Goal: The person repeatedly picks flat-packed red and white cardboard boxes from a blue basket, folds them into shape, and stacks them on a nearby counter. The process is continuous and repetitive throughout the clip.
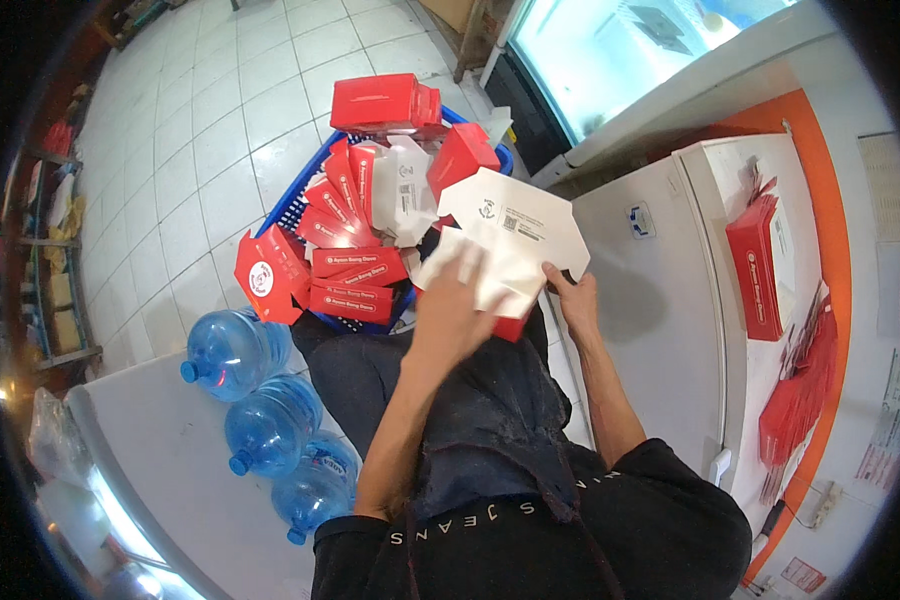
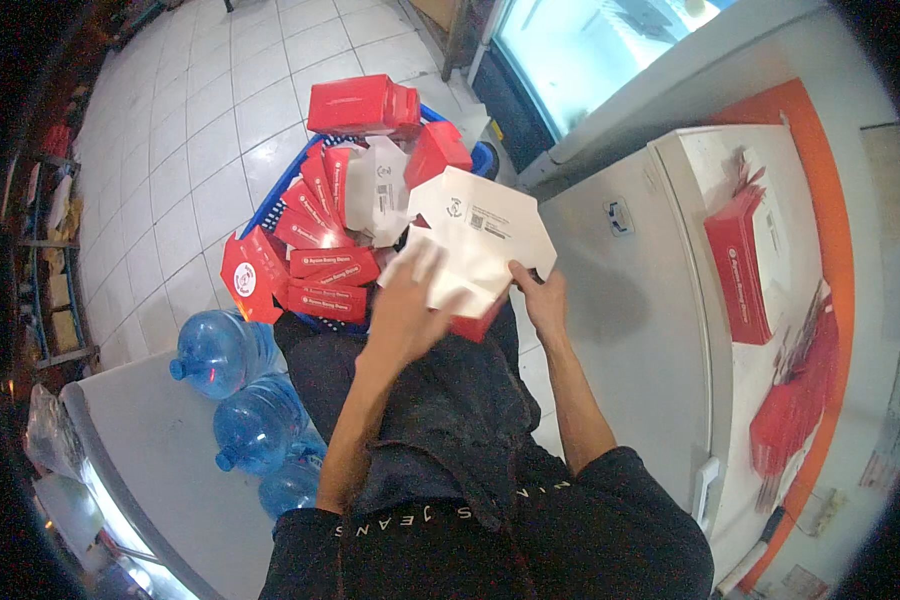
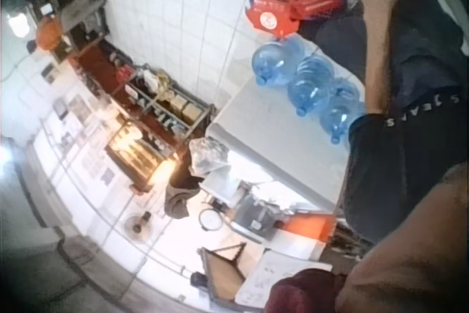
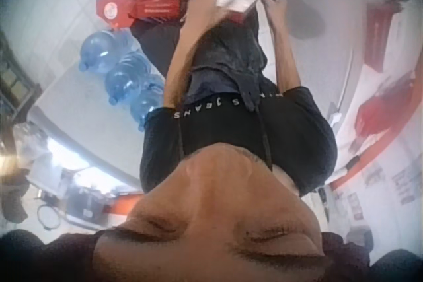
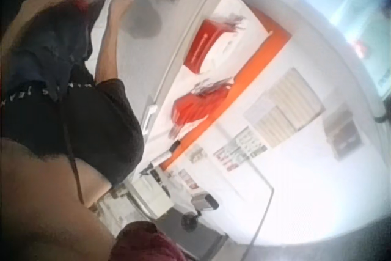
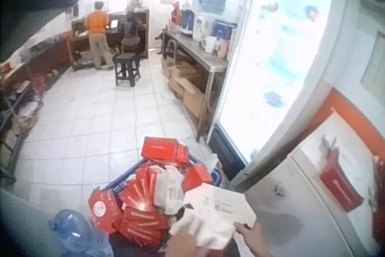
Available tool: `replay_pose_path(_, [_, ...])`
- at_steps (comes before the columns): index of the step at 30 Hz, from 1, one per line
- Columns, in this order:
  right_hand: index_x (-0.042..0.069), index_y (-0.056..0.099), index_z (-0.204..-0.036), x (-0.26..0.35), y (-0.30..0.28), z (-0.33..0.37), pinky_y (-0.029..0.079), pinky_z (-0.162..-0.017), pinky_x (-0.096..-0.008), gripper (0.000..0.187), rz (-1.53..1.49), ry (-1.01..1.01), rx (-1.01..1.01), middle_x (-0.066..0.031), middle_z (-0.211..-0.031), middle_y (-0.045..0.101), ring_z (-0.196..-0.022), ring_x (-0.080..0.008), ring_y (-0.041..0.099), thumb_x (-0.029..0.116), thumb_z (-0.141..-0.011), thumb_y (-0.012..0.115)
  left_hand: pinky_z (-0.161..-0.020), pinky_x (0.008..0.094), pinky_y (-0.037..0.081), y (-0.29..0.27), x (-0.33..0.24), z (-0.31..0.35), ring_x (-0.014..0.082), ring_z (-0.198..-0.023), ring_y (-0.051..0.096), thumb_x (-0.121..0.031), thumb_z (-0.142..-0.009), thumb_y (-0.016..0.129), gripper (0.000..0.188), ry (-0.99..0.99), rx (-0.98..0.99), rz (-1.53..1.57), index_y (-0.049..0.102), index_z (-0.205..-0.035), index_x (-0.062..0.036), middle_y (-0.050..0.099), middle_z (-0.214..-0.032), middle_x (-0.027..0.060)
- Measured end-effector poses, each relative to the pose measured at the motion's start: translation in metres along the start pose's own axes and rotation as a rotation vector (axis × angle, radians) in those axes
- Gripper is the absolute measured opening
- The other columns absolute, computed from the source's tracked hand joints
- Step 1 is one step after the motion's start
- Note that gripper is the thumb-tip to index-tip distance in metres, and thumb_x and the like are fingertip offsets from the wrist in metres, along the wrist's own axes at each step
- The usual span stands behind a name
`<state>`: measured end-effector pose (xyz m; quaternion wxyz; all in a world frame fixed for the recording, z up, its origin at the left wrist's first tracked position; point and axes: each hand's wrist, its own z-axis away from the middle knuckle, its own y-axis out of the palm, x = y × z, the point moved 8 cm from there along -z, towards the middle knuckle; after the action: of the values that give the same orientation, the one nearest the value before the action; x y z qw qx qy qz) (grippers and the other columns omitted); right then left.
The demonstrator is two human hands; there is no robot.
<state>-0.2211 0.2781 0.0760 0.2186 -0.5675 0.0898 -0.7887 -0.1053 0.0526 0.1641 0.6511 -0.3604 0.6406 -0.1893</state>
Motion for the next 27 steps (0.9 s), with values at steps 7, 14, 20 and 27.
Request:
replay_pose_path(7, [-0.005,0.068,-0.123,-0.034,-0.009,-0.013,0.061,-0.073,-0.0363,0.046,-0.283,0.227,0.001,-0.0114,-0.101,0.075,-0.081,-0.022,0.074,0.029,-0.094,0.078,-0.086,0.0526,0.053,0.054,-0.027,0.031,0.038,-0.099,0.07,-0.028,-0.099,0.064,0.032,0.12,0.523,0.164,0.068,-0.125,-0.0096,0.074,-0.098,0.0178])
replay_pose_path(14, [-0.002,0.063,-0.133,-0.078,-0.049,-0.026,0.055,-0.095,-0.0422,0.051,-0.28,0.275,-0.097,-0.0173,-0.12,0.071,-0.11,-0.0285,0.069,0.027,-0.093,0.077,-0.098,0.0487,0.049,0.048,-0.025,0.045,0.0308,-0.099,0.07,-0.006,-0.088,0.06,0.023,0.354,0.37,0.088,0.07,-0.109,-0.0095,0.074,-0.095,0.0112])
replay_pose_path(20, [0.002,0.064,-0.138,0.105,-0.051,0.053,0.047,-0.106,-0.0443,0.058,0.611,-0.55,-0.223,-0.0207,-0.136,0.065,-0.124,-0.0345,0.063,0.04,-0.095,0.075,-0.108,0.0487,0.046,0.055,-0.048,0.05,0.0285,-0.105,0.069,-0.01,-0.09,0.06,0.027,0.416,0.482,-0.123,0.071,-0.115,-0.0129,0.073,-0.103,0.0087])
replay_pose_path(27, [0.003,0.073,-0.126,0.081,0.048,0.116,0.055,-0.094,-0.0398,0.067,0.496,-0.016,1.044,-0.0193,-0.114,0.075,-0.104,-0.034,0.072,0.063,-0.1,0.057,-0.091,0.0441,0.055,0.053,-0.103,0.093,0.0303,-0.103,0.07,-0.013,-0.088,0.06,0.033,0.631,0.343,-0.145,0.069,-0.118,-0.0024,0.071,-0.108,0.0156])
